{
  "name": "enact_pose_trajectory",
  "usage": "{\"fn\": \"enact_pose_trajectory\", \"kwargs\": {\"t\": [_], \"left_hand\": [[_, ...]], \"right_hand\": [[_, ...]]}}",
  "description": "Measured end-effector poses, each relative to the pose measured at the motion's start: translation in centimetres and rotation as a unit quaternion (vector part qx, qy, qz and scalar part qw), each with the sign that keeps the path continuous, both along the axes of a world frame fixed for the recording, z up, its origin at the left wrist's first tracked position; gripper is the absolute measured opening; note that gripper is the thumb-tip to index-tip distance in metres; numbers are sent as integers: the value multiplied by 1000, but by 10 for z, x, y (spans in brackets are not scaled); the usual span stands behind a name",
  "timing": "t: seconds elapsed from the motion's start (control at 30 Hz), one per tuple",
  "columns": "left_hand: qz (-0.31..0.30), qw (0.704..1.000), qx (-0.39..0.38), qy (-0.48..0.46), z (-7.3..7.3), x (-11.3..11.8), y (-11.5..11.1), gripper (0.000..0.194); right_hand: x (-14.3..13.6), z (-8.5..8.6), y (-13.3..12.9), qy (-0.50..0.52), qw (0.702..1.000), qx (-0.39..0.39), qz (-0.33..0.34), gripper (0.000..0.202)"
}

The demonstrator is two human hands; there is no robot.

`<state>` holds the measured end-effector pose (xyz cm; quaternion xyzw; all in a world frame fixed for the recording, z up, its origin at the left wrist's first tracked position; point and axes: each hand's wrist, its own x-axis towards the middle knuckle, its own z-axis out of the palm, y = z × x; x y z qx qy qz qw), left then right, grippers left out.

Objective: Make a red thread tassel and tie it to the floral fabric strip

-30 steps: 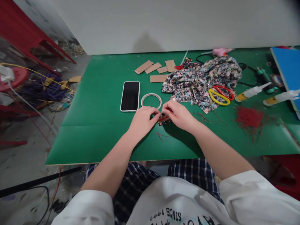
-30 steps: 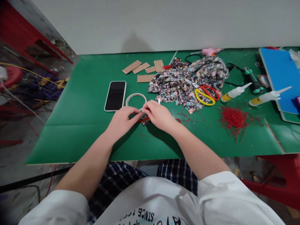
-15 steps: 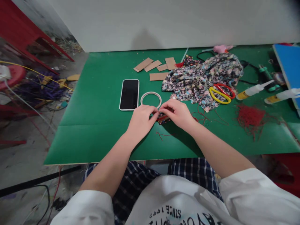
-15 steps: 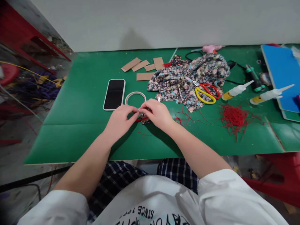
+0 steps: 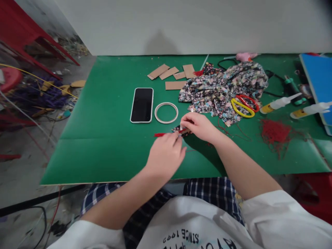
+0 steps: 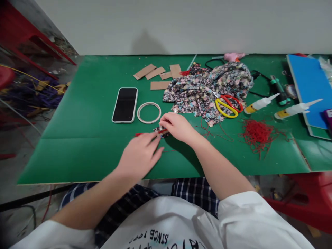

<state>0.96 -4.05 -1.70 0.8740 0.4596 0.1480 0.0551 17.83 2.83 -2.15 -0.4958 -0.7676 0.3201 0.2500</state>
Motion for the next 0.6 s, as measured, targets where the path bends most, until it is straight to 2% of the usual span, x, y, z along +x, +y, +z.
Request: {"fn": "enact_pose_trajectory", "kwargs": {"t": [0.1, 0.23, 0.43, 0.6], "left_hand": [[-39, 998, 50, 27, -14, 9, -20, 31], [-41, 997, 53, 30, -24, 8, -23, 31], [-14, 999, 1, 45, -19, 9, -20, 30], [-2, 998, 3, 62, -17, 10, -21, 29]], "right_hand": [[-2, -4, 1, -9, 999, -47, 11, 16], [-6, -9, 1, -22, 997, -60, 31, 17], [-9, -11, 2, -73, 995, -61, 37, 19], [-11, -9, 1, -90, 994, -57, 29, 20]]}}
